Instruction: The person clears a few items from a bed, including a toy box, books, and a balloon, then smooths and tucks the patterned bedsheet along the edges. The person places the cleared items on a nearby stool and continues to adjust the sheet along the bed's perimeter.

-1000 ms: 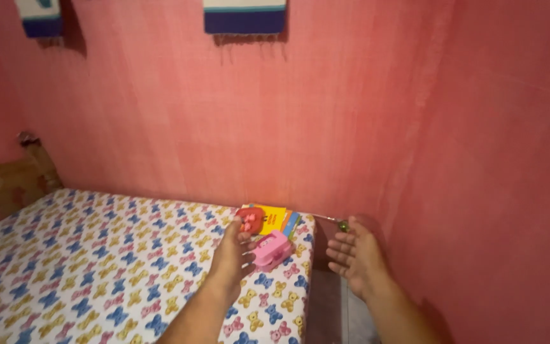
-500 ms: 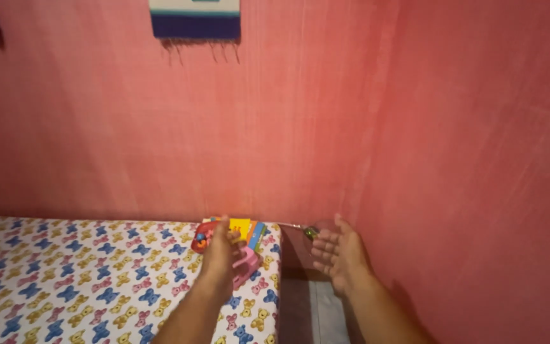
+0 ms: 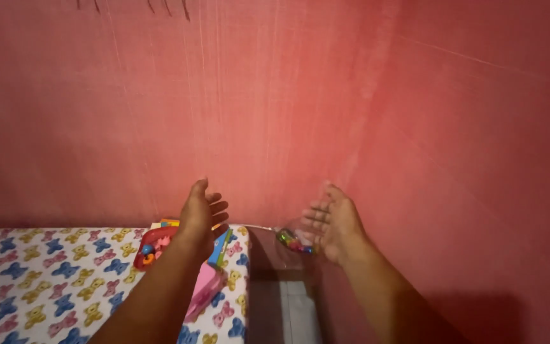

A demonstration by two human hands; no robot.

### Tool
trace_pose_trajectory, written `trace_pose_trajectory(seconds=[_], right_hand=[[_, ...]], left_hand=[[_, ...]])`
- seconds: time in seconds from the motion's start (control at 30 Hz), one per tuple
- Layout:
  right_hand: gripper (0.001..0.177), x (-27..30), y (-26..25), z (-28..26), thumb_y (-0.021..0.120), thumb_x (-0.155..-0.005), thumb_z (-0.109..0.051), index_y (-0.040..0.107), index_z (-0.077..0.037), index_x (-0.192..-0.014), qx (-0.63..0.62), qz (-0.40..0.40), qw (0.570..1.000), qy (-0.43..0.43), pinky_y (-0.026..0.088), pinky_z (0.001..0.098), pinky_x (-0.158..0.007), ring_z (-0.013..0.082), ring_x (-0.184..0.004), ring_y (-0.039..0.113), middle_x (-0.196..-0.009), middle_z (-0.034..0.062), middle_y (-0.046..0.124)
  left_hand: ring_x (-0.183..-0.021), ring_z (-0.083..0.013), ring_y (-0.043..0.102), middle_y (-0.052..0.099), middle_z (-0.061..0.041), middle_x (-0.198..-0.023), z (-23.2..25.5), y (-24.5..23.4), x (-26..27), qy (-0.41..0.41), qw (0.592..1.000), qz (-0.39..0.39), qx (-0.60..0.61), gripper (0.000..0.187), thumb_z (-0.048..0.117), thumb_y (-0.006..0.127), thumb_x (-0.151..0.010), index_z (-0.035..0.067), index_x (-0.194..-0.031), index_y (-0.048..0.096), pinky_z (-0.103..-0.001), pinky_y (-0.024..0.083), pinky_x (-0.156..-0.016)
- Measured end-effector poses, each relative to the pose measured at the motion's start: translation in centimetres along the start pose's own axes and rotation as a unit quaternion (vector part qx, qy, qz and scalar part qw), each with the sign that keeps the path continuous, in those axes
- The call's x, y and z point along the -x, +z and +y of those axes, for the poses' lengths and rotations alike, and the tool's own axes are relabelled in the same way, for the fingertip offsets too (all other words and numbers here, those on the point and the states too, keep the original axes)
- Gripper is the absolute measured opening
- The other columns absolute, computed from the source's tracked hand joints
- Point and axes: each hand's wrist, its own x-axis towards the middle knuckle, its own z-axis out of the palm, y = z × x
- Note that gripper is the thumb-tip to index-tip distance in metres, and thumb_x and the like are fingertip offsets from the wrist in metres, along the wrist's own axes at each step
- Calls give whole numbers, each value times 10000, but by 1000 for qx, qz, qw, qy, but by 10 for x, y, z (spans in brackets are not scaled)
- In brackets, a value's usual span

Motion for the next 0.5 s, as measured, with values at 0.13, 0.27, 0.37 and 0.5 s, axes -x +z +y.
trace_pose_trajectory(seconds=[0.13,0.27,0.37,0.5], right_hand=[[687,-39,9,0,501,-898,-653,580,-26,-1168,19,11,999,25,478,498,-904,298,-999,583,-1073,146,611],[683,-45,22,5,495,-896,-631,573,-12,-1174,24,5,999,25,484,492,-907,300,-1017,605,-1089,149,623],[676,-62,26,7,500,-901,-621,571,-9,-1181,23,-1,999,22,485,487,-900,302,-1017,593,-1086,154,615],[686,-69,40,9,486,-900,-607,582,0,-1204,12,-7,999,37,487,478,-896,299,-998,592,-1098,150,636]], left_hand=[[-1173,-295,583,651,-142,-1339,2,3,-32,-12,1000,10,-12,757,630,410,-927,52,-1388,575,-452,454,-1014],[-1223,-299,577,616,-172,-1369,4,4,-47,-5,1000,-11,-15,785,625,400,-939,11,-1408,536,-462,444,-1056],[-1232,-293,570,605,-163,-1379,9,8,-55,-12,1000,-10,-25,782,623,398,-937,14,-1409,531,-463,440,-1062],[-1217,-278,579,622,-147,-1354,15,9,-50,-12,999,-16,-31,763,624,409,-930,29,-1385,550,-449,453,-1048]])
